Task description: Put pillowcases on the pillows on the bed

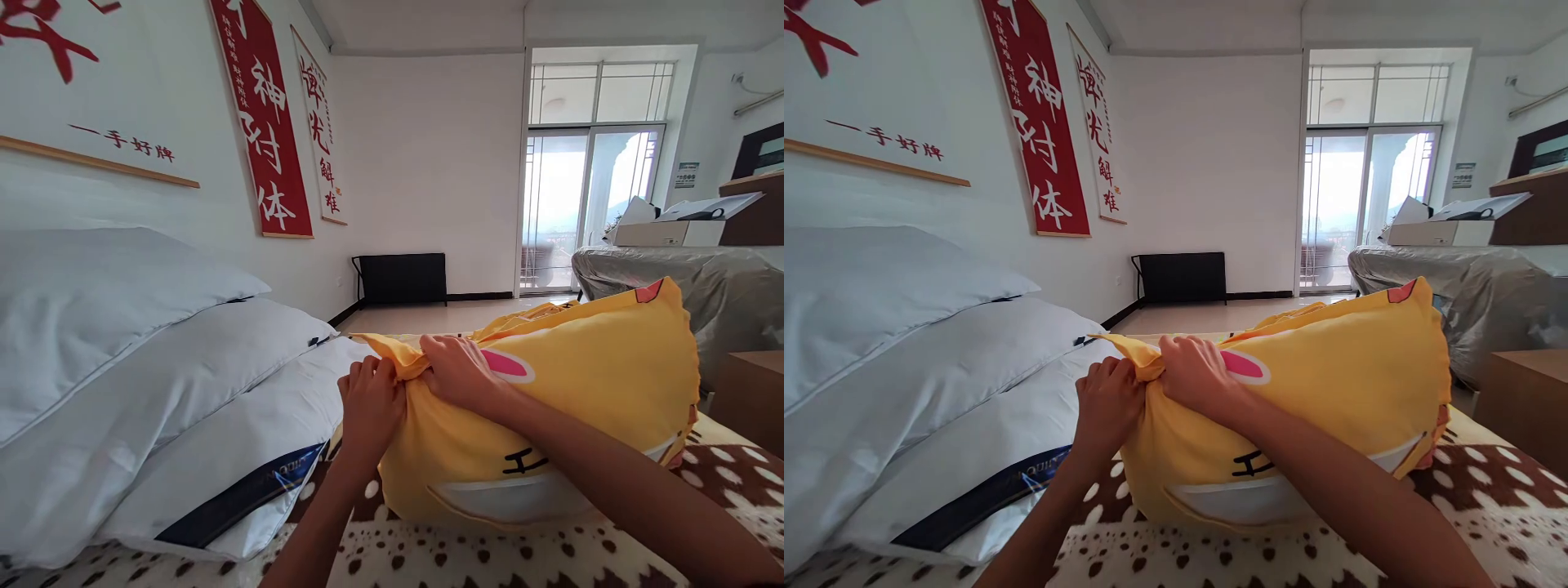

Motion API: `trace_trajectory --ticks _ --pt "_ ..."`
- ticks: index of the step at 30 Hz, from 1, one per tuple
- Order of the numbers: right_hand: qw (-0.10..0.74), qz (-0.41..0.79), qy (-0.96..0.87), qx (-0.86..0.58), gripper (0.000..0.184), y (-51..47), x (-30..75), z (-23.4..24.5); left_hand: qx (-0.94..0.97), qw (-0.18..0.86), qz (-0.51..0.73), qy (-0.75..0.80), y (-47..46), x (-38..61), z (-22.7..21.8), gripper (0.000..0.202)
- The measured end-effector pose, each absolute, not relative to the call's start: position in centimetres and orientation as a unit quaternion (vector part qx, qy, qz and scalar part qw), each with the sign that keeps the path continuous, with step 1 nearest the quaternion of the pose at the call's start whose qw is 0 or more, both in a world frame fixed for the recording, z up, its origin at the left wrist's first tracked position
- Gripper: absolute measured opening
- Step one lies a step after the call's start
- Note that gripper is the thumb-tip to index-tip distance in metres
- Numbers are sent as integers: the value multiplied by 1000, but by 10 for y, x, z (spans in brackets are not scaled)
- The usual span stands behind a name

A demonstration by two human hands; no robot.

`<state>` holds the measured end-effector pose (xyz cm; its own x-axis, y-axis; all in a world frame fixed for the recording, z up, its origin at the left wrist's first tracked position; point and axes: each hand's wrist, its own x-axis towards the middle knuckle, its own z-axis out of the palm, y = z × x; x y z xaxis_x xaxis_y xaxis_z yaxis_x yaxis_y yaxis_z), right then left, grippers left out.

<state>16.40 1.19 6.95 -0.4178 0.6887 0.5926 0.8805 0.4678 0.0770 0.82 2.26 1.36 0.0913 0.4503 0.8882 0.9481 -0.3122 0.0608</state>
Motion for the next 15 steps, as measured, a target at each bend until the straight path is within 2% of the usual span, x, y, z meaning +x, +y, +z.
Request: trace_trajectory --ticks 3,8,13,15 --pt "284 -234 -818 -442 3 13 166 64 -654 305 -481 -498 34 12 12 11" --pt "366 -275 -787 -413 22 20 171 57 -652 251 -530 -480 42 11 9 18" --pt "466 -178 -780 -378 26 36 172 57 -652 51 -605 -454 13 5 22 27" --pt "502 -135 -776 -356 24 42 174 57 -654 31 -621 -431 1 7 21 26"
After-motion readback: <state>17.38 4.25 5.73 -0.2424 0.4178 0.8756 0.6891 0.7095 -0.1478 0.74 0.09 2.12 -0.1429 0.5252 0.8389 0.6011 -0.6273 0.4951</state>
